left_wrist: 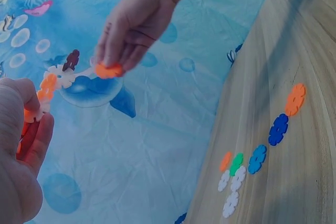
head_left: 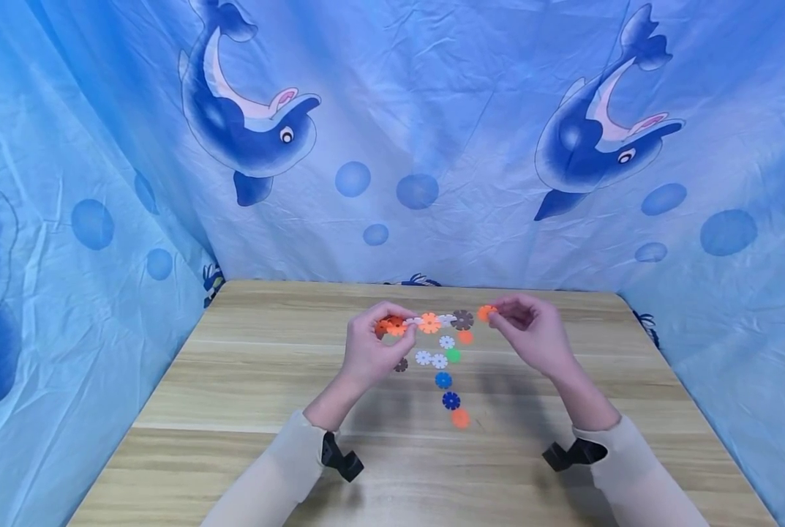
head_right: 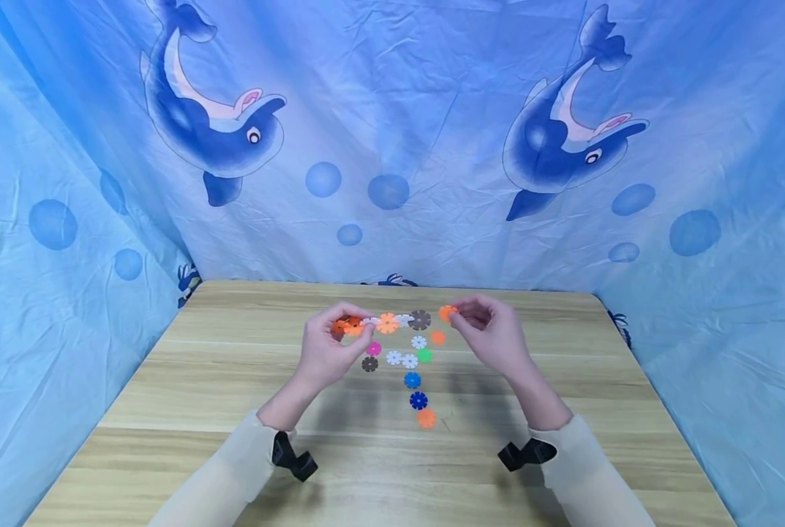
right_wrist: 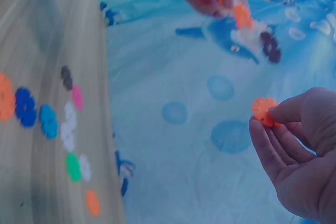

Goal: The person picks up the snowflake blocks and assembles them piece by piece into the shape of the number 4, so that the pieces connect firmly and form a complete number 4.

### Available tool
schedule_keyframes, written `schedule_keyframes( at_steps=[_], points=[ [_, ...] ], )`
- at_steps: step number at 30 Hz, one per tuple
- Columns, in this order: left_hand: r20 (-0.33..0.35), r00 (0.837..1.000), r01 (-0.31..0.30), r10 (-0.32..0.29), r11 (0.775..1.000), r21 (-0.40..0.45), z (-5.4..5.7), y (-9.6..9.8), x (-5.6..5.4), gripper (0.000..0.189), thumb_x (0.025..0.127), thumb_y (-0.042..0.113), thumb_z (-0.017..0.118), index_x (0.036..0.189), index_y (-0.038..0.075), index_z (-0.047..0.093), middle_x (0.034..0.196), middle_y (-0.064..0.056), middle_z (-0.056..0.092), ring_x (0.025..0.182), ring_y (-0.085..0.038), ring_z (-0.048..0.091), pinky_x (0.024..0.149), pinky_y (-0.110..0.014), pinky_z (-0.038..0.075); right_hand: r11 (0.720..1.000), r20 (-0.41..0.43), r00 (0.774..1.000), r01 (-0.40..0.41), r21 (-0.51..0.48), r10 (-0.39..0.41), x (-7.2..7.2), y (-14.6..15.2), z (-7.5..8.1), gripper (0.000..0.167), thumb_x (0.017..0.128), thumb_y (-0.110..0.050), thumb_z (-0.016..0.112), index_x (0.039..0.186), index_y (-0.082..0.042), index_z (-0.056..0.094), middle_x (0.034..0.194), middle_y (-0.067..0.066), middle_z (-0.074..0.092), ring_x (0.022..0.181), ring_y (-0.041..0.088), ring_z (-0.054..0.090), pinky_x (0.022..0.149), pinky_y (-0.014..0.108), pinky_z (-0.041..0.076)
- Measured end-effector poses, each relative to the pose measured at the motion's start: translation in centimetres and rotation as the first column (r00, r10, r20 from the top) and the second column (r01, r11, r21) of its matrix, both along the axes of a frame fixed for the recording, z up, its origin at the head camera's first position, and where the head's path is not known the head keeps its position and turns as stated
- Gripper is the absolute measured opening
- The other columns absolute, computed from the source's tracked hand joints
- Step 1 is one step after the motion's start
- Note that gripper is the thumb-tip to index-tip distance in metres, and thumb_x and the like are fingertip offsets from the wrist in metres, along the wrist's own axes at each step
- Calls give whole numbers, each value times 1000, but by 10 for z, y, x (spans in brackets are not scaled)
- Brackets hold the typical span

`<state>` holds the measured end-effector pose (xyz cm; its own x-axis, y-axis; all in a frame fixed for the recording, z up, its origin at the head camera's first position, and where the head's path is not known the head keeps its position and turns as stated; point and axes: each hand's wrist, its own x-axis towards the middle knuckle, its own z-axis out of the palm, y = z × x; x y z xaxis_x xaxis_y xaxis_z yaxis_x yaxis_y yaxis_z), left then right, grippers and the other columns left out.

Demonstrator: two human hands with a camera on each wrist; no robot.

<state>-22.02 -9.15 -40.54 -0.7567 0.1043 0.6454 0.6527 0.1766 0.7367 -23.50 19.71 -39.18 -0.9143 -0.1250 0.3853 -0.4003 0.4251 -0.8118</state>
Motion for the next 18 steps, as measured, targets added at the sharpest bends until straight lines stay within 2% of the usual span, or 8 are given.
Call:
schedule_keyframes(
  at_steps=[7, 11, 18],
  points=[
    [16, 1000, -6, 6, 1000, -4, 0, 1, 0, 14, 91, 0, 77, 102, 9, 78, 102, -7, 81, 89, -18, 74, 71, -23, 63, 998, -69, 997, -43, -36, 40, 12, -8, 14, 12, 98, -3, 75, 110, -3, 77, 99, 18, 79, 83, 10, 77, 75, 19, 64],
    [10, 1000, 2, -2, 1000, -1, 1, 1, 1, 15, 91, -1, 78, 101, 9, 78, 102, -8, 81, 89, -19, 74, 73, -23, 63, 996, -109, 992, -64, -56, 58, 15, -10, 16, 12, 97, 0, 74, 107, -3, 78, 98, 14, 80, 83, 7, 77, 78, 18, 64],
    [6, 1000, -2, 2, 1000, 2, -1, 1, 0, 15, 90, -2, 77, 101, 9, 78, 101, -8, 81, 88, -19, 74, 73, -27, 65, 985, -174, 980, -121, -124, 98, 17, -13, 17, 15, 93, 10, 74, 105, 1, 78, 95, -8, 79, 83, 4, 75, 76, 17, 62]
  ],
)
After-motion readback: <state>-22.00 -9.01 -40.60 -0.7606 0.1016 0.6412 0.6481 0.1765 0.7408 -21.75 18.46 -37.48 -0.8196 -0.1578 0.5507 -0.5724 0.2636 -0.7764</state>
